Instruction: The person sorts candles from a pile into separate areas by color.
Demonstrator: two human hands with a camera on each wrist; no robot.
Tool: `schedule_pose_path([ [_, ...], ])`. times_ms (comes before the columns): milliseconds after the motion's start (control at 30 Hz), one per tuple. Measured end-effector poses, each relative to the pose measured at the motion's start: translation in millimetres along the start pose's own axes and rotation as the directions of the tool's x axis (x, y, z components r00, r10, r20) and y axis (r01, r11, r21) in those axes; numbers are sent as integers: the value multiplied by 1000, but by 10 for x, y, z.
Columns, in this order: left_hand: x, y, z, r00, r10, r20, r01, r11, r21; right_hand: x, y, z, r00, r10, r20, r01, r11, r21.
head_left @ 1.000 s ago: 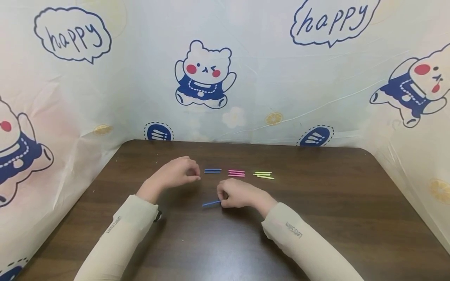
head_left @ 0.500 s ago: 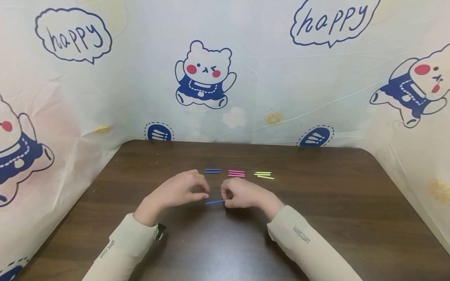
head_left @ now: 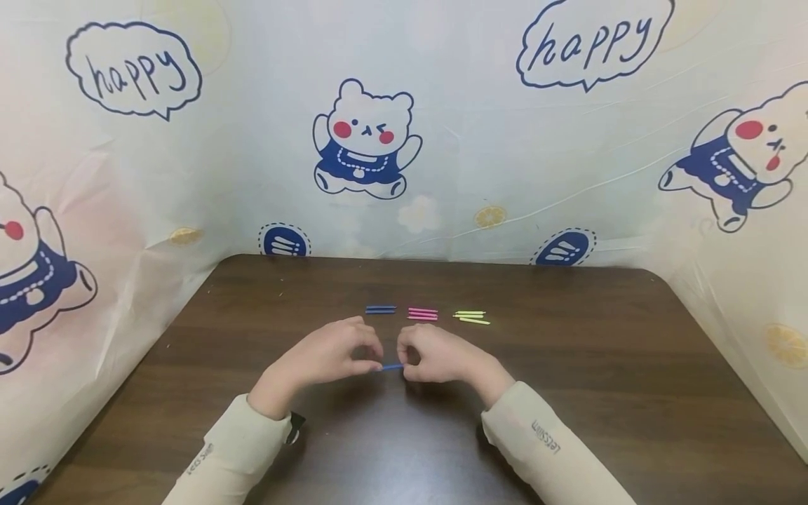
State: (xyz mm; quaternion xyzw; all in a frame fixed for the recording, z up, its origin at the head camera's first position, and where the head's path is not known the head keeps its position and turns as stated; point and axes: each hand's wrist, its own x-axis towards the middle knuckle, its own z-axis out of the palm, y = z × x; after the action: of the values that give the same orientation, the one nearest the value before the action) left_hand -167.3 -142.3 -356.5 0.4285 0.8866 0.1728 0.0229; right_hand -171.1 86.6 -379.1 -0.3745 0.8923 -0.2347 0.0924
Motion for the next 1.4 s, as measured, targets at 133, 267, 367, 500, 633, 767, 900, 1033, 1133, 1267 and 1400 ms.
schedule_pose_path([
  [133,6,8,21,1000,-13,16,13,1000,-11,-21,-24,9,1000,-6,-16,6,1000,-4],
  [267,-10,4,30,998,-31,47,32,999,-5,-19,-44,27,1000,-20,-23,20,1000,-5],
  [367,-21,-4,39,997,-34,63,35,999,-5,-19,-54,32,1000,-17,-25,16,1000,-14],
  [500,-22,-7,54,997,-26,67,27,1000,-9,-24,-61,24,1000,-10,-21,10,1000,-21],
  [633,-26,-16,61,997,-28,65,29,1000,-5,-30,-64,15,1000,-17,-23,16,1000,-26],
  [767,-39,-23,53,997,-29,69,29,1000,8,-46,-69,-8,999,-22,-25,21,999,-48],
  [900,-81,-47,21,997,-32,72,30,999,28,-80,-67,-46,999,-14,-32,11,995,-97],
  [1033,-130,-114,-5,996,-47,70,44,998,44,-137,-56,-93,999,-11,-38,6,991,-137],
  [1133,-142,-191,-21,996,-64,55,60,996,62,-160,-39,-124,999,-15,-41,9,991,-135],
  [1267,-109,-299,-32,996,-93,13,92,992,81,-181,-21,-142,999,-20,-46,14,991,-133],
  [1400,-53,-405,-32,994,-107,-25,109,989,100,-202,2,-125,998,-22,-51,15,990,-137],
])
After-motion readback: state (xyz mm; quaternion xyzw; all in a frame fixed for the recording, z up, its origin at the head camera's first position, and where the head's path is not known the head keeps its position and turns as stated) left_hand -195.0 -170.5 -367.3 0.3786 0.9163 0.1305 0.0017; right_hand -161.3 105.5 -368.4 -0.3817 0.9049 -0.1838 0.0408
